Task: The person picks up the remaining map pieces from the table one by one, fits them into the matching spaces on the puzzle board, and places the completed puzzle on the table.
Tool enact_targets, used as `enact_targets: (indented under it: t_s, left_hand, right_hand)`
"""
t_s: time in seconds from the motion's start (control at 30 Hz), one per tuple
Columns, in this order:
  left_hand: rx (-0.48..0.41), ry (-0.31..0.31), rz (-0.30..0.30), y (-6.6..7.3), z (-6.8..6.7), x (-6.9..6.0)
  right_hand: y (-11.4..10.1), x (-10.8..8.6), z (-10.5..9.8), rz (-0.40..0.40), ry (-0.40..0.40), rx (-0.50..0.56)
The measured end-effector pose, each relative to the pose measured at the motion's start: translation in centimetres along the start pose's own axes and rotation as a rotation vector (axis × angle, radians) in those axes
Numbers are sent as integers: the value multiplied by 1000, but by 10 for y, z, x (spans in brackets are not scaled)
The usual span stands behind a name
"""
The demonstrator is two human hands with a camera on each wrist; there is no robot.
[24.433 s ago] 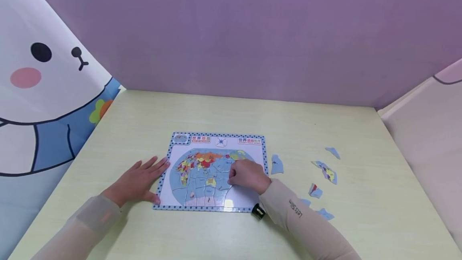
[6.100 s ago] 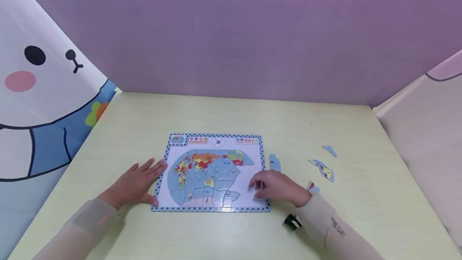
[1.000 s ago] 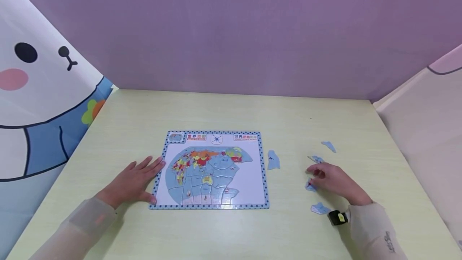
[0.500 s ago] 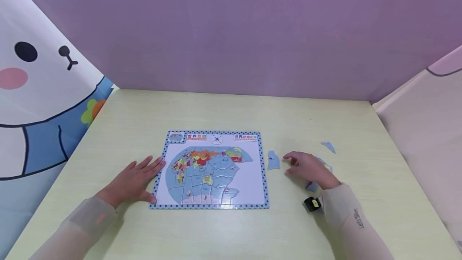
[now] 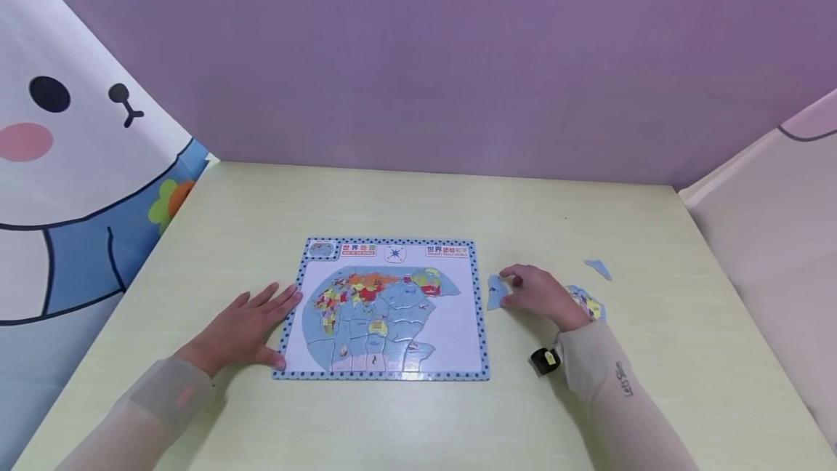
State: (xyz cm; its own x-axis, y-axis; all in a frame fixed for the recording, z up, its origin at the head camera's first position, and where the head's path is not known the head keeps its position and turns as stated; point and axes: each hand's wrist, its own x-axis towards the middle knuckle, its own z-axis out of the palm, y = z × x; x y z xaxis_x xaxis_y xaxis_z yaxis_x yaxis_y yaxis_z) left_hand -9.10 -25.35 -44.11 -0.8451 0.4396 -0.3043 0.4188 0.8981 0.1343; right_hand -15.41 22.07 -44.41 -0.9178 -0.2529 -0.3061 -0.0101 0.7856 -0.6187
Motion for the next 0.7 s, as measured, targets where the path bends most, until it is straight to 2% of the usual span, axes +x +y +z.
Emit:
enact_targets:
  t_s: [0.7]
  left_hand:
    - [8, -13, -5, -1, 1, 2]
  right_hand:
    - [-9, 16, 9, 77, -28, -44]
